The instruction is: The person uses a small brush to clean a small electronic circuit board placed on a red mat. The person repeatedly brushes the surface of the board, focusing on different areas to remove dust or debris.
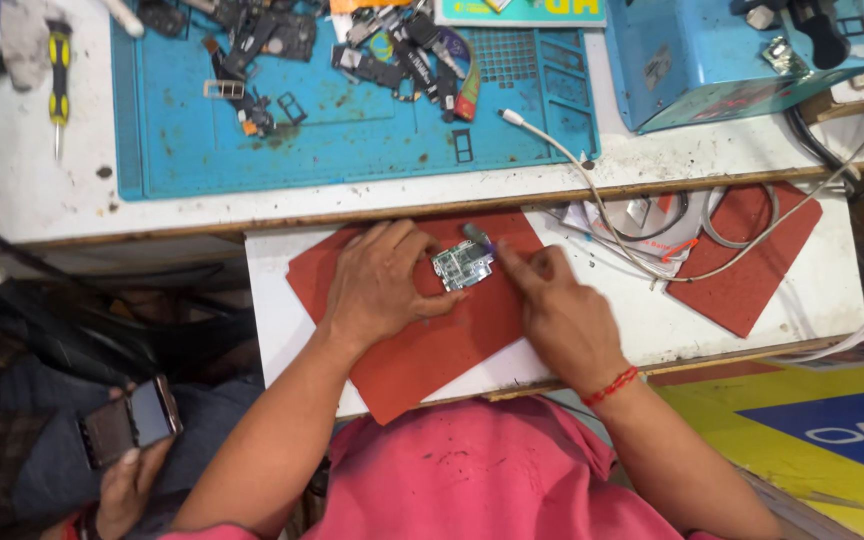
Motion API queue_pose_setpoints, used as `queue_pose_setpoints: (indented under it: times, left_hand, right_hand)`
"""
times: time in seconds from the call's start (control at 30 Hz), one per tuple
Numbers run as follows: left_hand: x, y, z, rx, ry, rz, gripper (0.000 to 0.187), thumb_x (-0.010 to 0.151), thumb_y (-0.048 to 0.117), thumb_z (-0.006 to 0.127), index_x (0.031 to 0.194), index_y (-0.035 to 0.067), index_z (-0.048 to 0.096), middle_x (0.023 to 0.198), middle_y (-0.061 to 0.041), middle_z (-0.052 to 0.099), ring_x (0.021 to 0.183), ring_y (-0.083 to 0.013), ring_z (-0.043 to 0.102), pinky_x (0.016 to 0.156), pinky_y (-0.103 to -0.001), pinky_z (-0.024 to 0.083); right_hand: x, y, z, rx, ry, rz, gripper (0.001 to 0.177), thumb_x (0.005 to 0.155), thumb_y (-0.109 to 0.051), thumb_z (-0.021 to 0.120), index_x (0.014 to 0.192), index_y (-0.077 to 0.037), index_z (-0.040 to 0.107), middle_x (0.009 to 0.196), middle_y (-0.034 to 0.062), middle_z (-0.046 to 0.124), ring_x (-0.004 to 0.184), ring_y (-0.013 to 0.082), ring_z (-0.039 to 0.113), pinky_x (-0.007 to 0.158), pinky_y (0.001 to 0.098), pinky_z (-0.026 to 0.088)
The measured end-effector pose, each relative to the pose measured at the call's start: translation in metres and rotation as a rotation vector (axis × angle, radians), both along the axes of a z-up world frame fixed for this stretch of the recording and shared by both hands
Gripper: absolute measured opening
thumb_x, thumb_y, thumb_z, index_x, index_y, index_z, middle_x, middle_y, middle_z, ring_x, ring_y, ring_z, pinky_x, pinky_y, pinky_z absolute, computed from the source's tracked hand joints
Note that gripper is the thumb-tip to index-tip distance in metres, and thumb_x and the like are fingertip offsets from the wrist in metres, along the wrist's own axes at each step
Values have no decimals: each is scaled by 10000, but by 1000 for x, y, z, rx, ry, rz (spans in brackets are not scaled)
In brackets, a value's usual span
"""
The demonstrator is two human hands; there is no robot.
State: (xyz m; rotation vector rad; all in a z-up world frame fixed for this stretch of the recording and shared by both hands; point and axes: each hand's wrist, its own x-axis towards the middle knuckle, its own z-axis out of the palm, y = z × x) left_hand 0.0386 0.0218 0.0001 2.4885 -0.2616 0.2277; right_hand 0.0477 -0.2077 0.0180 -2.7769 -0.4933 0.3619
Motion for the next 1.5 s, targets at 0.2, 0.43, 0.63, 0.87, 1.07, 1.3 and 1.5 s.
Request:
queue_pose_setpoints:
  times: [0.2, 0.43, 0.63, 0.87, 1.07, 1.3, 1.5]
  left_hand:
    - [0, 1, -3, -34, 34, -8, 546, 611, 450, 936, 964, 108, 698, 929, -14, 650, 905, -253, 648, 786, -429, 519]
    - [2, 0, -3, -27, -13, -51, 553, 613, 457, 935, 974, 109, 703, 922, -28, 654, 906, -259, 651, 799, -435, 514]
    - [7, 2, -2, -34, 26, -19, 579, 607, 416, 934, 1029, 106, 687, 912, -35, 655, 899, -262, 653, 795, -424, 518]
    - [4, 3, -4, -55, 45, -24, 594, 589, 420, 939, 1023, 108, 680, 903, -32, 666, 896, -264, 654, 787, -435, 517]
    - [2, 3, -3, -54, 34, -33, 617, 584, 422, 931, 1056, 100, 700, 915, -22, 667, 905, -261, 655, 781, -423, 520]
    - [-1, 2, -4, 30, -17, -45, 521, 609, 420, 909, 1011, 139, 731, 911, -34, 647, 898, -273, 638, 750, -441, 502]
    - [-3, -1, -4, 82, -52, -10, 520, 617, 472, 907, 958, 134, 709, 911, -18, 645, 921, -260, 638, 772, -452, 496]
  right_hand:
    - [1, -3, -2, -2, -61, 22, 558, 923, -65, 529, 1438, -272, 585, 1052, 90, 607, 670, 370, 679, 570, 502, 550]
    - [-7, -2, -2, 72, -35, 78, 568, 897, -52, 505, 1411, -275, 599, 1076, 87, 622, 678, 360, 686, 607, 491, 566]
    - [-7, 1, -1, 55, -25, 145, 629, 857, -35, 509, 1433, -278, 574, 1073, 107, 611, 658, 361, 681, 578, 494, 563]
    - [-19, 3, 2, 127, -26, 133, 637, 856, -39, 518, 1466, -220, 551, 1138, 135, 595, 691, 376, 691, 574, 490, 569]
    - [-21, 3, 3, 193, -16, 193, 685, 817, 9, 492, 1459, -221, 560, 1145, 123, 612, 716, 352, 695, 612, 469, 577]
    - [-27, 0, 1, 108, -7, 209, 715, 778, 34, 515, 1451, -204, 570, 1035, 151, 603, 692, 369, 675, 566, 485, 559]
    - [-24, -2, -1, 108, 71, 179, 705, 805, 22, 488, 1470, -207, 528, 1094, 150, 588, 738, 380, 680, 624, 490, 568]
